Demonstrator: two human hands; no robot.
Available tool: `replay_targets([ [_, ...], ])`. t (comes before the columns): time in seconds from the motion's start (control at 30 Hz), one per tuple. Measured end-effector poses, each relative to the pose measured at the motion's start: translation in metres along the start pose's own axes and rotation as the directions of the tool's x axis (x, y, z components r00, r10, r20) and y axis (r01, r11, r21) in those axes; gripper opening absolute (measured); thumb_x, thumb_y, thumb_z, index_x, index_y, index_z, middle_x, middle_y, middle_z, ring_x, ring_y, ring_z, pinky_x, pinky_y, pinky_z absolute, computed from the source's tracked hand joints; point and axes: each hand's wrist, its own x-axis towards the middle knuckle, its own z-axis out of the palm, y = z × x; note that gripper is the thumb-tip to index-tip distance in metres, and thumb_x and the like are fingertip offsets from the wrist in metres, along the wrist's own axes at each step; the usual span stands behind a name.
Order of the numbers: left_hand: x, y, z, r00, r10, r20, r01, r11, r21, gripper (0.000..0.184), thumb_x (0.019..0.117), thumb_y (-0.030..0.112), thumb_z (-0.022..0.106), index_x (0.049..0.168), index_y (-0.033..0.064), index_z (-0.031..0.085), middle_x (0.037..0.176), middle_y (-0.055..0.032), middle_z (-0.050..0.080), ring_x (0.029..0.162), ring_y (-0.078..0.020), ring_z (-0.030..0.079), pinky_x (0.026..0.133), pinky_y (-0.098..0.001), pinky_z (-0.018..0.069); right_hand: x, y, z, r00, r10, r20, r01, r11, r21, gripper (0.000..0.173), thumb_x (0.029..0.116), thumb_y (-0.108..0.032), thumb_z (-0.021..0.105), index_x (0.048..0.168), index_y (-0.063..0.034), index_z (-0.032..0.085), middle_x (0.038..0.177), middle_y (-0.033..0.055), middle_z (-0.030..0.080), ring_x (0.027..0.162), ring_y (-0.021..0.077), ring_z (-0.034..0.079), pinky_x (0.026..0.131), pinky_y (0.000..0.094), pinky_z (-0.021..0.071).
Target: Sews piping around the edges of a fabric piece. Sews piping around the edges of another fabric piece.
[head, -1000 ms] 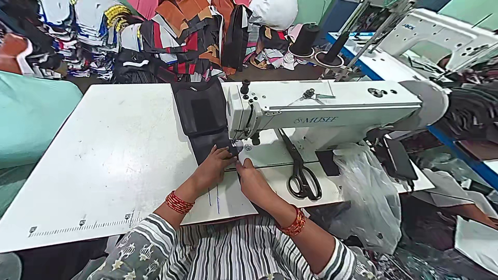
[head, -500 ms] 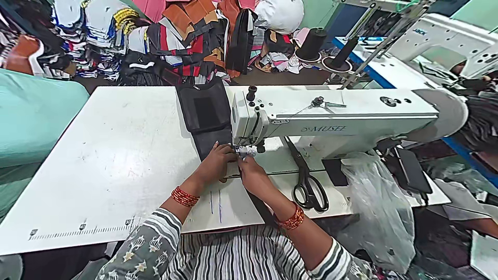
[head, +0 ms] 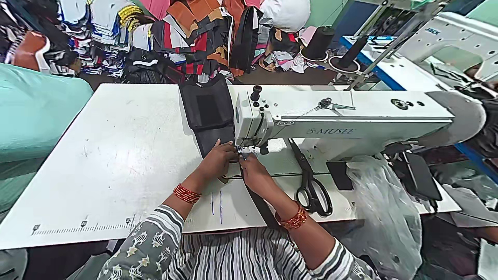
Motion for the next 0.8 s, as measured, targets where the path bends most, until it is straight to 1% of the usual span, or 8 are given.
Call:
replay_targets([
  [0.23,0.005,0.001,-0.001,0.999,-0.032,0.015,0.032,0.999,0.037,0.03,0.0874,-0.01,0.053,0.107,-0.0032,0.076,0.122,-0.0211,0.071,0.127,-0.0418,0.061,0.115,-0.067,0.0333,0.006,-0.003,-0.004,0.999,0.033,0.012,-0.033,0.999,-0.004,0.042,0.1056,-0.001,0.04,0.146,0.0023,0.051,0.146,0.0283,0.046,0.128,0.0373,0.056,0.105,0.0432,0.0479],
  [0.33,0.001,-0.001,0.004,0.999,0.014,-0.03,-0.012,0.997,0.075,0.03,0.0878,-0.009,0.054,0.108,-0.0043,0.075,0.121,-0.0218,0.072,0.125,-0.0419,0.063,0.113,-0.0615,0.04,0.004,-0.002,-0.001,0.999,0.029,-0.014,-0.029,0.999,0.019,0.044,0.1065,-0.002,0.039,0.149,0.001,0.049,0.145,0.0279,0.047,0.127,0.0363,0.056,0.105,0.0426,0.048],
  [0.43,-0.006,-0.008,0.011,0.97,0.071,-0.234,-0.05,0.994,0.092,0.023,0.0878,-0.004,0.055,0.097,-0.0035,0.077,0.11,-0.0195,0.075,0.116,-0.0391,0.069,0.108,-0.0544,0.0483,0.002,0.0,0.005,0.998,0.025,-0.057,-0.024,1.0,0.019,0.045,0.1073,-0.004,0.038,0.152,-0.0009,0.046,0.145,0.027,0.047,0.122,0.0356,0.06,0.102,0.0426,0.0507],
  [0.53,-0.006,-0.022,-0.003,0.902,0.062,-0.426,0.014,0.985,0.173,0.023,0.0859,-0.003,0.057,0.096,-0.0015,0.078,0.108,-0.019,0.075,0.117,-0.0423,0.067,0.109,-0.0623,0.0438,-0.001,0.002,0.012,0.995,0.02,-0.096,-0.018,1.0,0.019,0.046,0.1078,-0.005,0.037,0.153,-0.0017,0.045,0.147,0.026,0.047,0.117,0.0345,0.063,0.097,0.0414,0.0534],
  [0.6,-0.001,-0.035,-0.03,0.894,-0.051,-0.445,0.18,0.951,0.253,0.03,0.0847,-0.009,0.057,0.107,-0.0025,0.076,0.117,-0.0237,0.07,0.125,-0.046,0.06,0.111,-0.0659,0.0385,-0.003,0.006,0.016,0.991,0.0,-0.136,0.006,0.999,0.044,0.045,0.1075,-0.005,0.037,0.151,-0.0019,0.048,0.145,0.0257,0.049,0.116,0.0336,0.064,0.097,0.0407,0.0535],
  [0.7,0.012,-0.051,-0.084,0.813,-0.483,-0.325,0.574,0.757,0.311,0.062,0.0812,-0.015,0.065,0.141,0.0011,0.058,0.152,-0.0276,0.047,0.145,-0.0569,0.031,0.113,-0.0784,0.0201,-0.004,0.01,0.023,0.974,-0.031,-0.223,0.049,0.996,0.075,0.045,0.1052,-0.004,0.038,0.148,-0.0015,0.053,0.136,0.0254,0.054,0.109,0.0322,0.065,0.092,0.0397,0.0545],
  [0.73,0.016,-0.061,-0.097,0.768,-0.581,-0.269,0.64,0.695,0.328,0.073,0.0799,-0.013,0.069,0.149,0.003,0.051,0.159,-0.0267,0.038,0.148,-0.0599,0.022,0.11,-0.0836,0.0158,-0.004,0.012,0.026,0.962,-0.045,-0.268,0.071,0.994,0.088,0.044,0.1042,-0.004,0.04,0.146,-0.0012,0.055,0.132,0.0253,0.057,0.105,0.0318,0.066,0.09,0.0393,0.0549],
  [0.8,0.022,-0.083,-0.115,0.755,-0.631,-0.178,0.646,0.669,0.368,0.084,0.0802,-0.009,0.074,0.156,0.0073,0.041,0.166,-0.0234,0.027,0.149,-0.0604,0.018,0.106,-0.0848,0.0201,-0.004,0.017,0.032,0.934,-0.077,-0.348,0.123,0.986,0.111,0.043,0.1023,-0.003,0.042,0.141,0.0001,0.06,0.127,0.0255,0.06,0.1,0.0318,0.067,0.086,0.0394,0.056],
])
